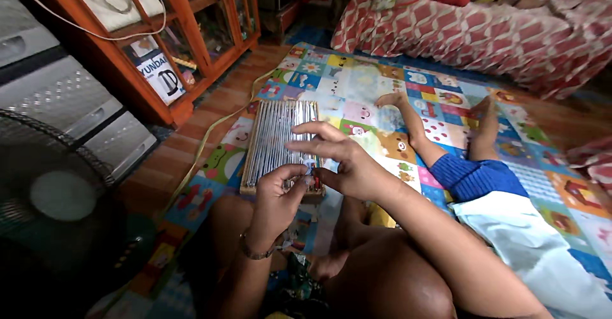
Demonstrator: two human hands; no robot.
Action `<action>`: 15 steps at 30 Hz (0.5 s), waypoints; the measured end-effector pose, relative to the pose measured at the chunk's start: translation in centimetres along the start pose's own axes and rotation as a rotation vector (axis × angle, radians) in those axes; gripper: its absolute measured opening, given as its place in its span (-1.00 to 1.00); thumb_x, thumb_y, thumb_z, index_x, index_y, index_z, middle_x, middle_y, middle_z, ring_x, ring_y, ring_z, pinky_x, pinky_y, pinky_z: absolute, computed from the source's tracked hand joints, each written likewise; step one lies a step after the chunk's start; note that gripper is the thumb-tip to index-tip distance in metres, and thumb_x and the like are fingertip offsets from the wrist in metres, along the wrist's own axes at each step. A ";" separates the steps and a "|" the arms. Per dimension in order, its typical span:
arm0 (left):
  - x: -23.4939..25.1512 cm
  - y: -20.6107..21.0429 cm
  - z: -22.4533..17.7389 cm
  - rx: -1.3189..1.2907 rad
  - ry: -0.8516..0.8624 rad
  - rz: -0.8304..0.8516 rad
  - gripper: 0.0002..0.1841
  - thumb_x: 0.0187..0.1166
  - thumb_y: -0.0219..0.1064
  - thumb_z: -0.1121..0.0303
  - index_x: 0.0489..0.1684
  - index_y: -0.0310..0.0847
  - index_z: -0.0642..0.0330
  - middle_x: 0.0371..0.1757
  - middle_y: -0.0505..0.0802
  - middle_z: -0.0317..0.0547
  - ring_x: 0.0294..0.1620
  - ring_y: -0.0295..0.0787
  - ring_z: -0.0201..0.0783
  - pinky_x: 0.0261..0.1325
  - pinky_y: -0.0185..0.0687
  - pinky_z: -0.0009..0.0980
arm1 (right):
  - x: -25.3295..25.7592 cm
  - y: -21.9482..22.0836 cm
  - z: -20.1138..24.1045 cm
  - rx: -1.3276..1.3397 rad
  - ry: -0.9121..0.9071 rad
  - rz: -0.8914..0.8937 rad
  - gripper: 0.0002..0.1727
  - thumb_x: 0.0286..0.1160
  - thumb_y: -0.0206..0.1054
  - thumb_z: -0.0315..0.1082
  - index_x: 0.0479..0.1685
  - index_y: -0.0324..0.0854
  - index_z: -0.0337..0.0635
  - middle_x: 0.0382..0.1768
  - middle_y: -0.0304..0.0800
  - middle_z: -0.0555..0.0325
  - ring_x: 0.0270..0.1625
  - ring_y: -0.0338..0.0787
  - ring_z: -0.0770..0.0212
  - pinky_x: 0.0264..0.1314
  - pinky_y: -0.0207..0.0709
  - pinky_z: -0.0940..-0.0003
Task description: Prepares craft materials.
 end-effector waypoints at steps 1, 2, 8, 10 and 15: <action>0.0 0.0 -0.1 0.042 0.013 0.010 -0.87 0.49 0.37 0.54 -0.12 0.78 0.36 -0.16 0.90 -0.22 -0.08 0.84 -0.52 0.14 0.78 -0.51 | 0.0 0.2 0.2 -0.026 -0.052 0.019 -0.42 0.24 0.36 -0.60 0.36 0.78 -0.03 0.53 0.59 0.14 0.36 0.62 0.21 0.34 0.56 0.27; 0.0 0.1 -0.2 0.058 0.020 0.016 -0.86 0.49 0.36 0.54 -0.10 0.78 0.37 -0.14 0.91 -0.20 -0.06 0.84 -0.51 0.16 0.78 -0.50 | 0.0 0.4 0.4 -0.041 -0.093 0.032 -0.49 0.26 0.32 -0.63 0.22 0.85 -0.04 0.45 0.70 0.17 0.37 0.63 0.20 0.39 0.53 0.28; 0.0 -0.3 -0.6 0.093 -0.007 -0.011 -0.88 0.50 0.35 0.54 -0.15 0.79 0.34 -0.16 0.91 -0.21 -0.08 0.85 -0.52 0.12 0.77 -0.55 | -0.1 0.6 -0.1 -0.123 -0.076 0.038 -0.71 0.31 0.37 -0.55 -0.01 0.87 -0.20 -0.18 0.85 0.17 -0.02 0.75 0.28 0.10 0.63 0.41; -0.1 -0.4 -0.7 0.109 0.009 -0.037 -0.88 0.49 0.36 0.53 -0.15 0.78 0.33 -0.20 0.90 -0.23 -0.12 0.84 -0.53 0.08 0.78 -0.56 | -0.1 0.6 -0.2 -0.134 -0.077 0.009 -0.82 0.32 0.40 -0.51 -0.18 0.87 -0.21 -0.30 0.82 0.18 -0.13 0.73 0.30 -0.03 0.60 0.43; -0.3 -0.1 -1.2 0.178 0.119 -0.162 -0.88 0.48 0.36 0.53 -0.15 0.77 0.36 -0.18 0.89 -0.21 -0.10 0.83 -0.52 0.10 0.77 -0.54 | 0.0 0.3 0.1 -0.183 -0.103 -0.103 -0.91 0.32 0.39 -0.46 -0.40 0.81 -0.20 -0.42 0.78 0.21 -0.25 0.71 0.32 -0.11 0.57 0.42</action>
Point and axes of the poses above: each hand's wrist, its own x-axis towards the middle knuckle, its own y-axis out of the palm, z = x × y, the point moved 4 cm from there along x, towards the middle knuckle
